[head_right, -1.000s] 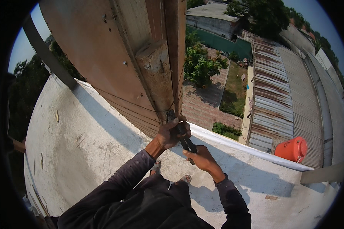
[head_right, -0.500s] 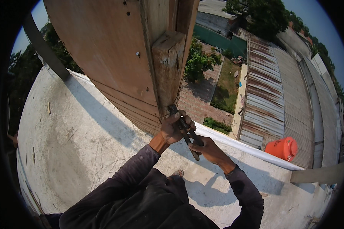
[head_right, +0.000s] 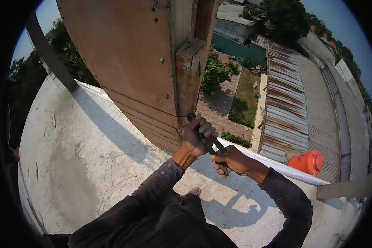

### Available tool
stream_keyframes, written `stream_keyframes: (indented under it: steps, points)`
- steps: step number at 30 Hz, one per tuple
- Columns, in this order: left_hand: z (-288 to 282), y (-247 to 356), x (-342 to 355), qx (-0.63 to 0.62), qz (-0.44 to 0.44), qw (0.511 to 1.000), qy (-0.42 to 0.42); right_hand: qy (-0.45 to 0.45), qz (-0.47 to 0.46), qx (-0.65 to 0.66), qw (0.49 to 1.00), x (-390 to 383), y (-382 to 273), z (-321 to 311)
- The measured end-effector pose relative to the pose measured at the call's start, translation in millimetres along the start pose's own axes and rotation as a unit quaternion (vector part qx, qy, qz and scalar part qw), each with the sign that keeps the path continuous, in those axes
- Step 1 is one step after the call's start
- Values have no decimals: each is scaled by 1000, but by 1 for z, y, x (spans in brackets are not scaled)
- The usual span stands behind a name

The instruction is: The person uses pliers to remove nails from a wooden structure on a rooftop, then ties a wire around the structure to secure it. The person repeats the process of removing nails and tying wire multiple times.

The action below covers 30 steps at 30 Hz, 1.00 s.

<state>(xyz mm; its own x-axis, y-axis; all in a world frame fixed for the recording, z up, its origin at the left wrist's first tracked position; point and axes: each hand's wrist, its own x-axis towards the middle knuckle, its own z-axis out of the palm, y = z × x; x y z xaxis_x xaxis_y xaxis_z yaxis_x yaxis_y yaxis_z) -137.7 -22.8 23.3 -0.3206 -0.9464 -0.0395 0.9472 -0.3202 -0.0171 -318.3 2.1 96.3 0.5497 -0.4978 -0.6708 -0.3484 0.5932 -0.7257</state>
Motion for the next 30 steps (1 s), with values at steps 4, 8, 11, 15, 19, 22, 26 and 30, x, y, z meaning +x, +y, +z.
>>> stream_keyframes:
  steps: [4, 8, 11, 15, 19, 22, 26, 30]
  points:
    - [31, -10, 7, -104, 58, 990, 69, -3, 142, -113, 983, -27, -86, 3]
    - [52, -7, 18, -133, 95, 983, 84, -2, 238, -213, 948, -29, -145, 18]
    - [59, -9, 26, -190, 110, 968, 124, -10, 272, -271, 923, -25, -172, 18]
    - [55, -13, 25, -147, 113, 973, 135, 127, 53, -615, 776, -44, -152, 31]
    - [52, -15, 25, -112, 122, 975, 147, 388, -167, -835, 354, -56, -60, 70]
    - [52, -19, 29, -55, 125, 975, 177, 490, -230, -818, 194, -23, -27, 49]
    - [46, -27, 35, 28, 131, 956, 262, 476, -203, -782, 346, -5, -2, 11]
    - [32, -28, 33, 116, 142, 935, 303, 390, -203, -704, 558, -1, 13, -5]
